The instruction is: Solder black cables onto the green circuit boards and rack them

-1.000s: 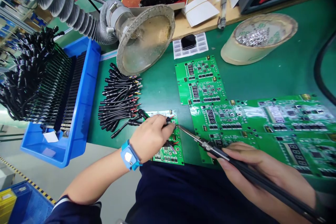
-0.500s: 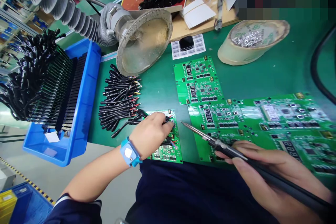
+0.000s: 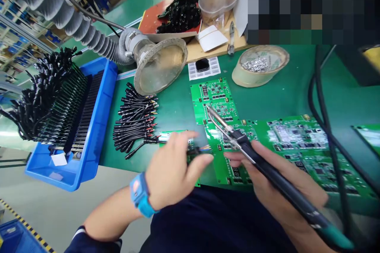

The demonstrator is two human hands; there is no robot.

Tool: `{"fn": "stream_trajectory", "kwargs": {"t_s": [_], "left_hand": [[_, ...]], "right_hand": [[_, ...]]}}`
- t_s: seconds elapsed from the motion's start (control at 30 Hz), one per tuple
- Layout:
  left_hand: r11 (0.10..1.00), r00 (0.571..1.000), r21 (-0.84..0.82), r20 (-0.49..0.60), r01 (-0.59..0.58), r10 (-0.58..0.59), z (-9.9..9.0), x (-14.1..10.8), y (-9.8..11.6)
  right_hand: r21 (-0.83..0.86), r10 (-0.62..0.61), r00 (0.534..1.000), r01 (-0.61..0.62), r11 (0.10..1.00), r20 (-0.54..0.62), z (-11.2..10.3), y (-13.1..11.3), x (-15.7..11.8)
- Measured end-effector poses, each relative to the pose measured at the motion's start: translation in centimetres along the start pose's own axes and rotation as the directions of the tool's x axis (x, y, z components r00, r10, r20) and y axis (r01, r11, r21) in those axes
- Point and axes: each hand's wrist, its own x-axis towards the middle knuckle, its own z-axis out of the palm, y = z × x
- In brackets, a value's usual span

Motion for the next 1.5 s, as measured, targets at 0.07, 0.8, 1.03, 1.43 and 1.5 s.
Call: {"fn": "stream_trajectory", "kwargs": {"t_s": [0.07, 0.8, 1.03, 1.43, 1.5], "left_hand": [[0.983, 0.988, -0.179, 0.153, 0.029, -0.001, 1.2, 0.0, 0.6], [0.785, 0.978, -0.618, -0.139, 0.038, -0.157, 5.6, -1.0, 0.7], [1.000, 0.998, -0.012, -0.064, -0.026, 0.025, 4.5, -2.2, 0.4], [0.915, 0.987, -0.391, -0.080, 0.097, -0.138, 2.2, -3.3, 0.8], [0.993, 0.999, -0.114, -0.036, -0.016, 0.012, 2.4, -4.9, 0.2]], "right_hand": [[0.060, -0.009, 1.000, 0.010, 0.998, -0.014, 1.1, -0.2, 0.5], [-0.136, -0.019, 0.999, 0.014, 0.991, -0.037, 1.6, -2.8, 1.4], [-0.160, -0.433, 0.818, 0.519, 0.840, 0.379, 1.2, -2.2, 2.4], [-0.095, 0.017, 0.977, -0.038, 0.995, -0.212, 2.9, -2.3, -0.3], [-0.141, -0.026, 0.995, 0.012, 0.990, -0.094, 1.4, -1.5, -0.6]]}}
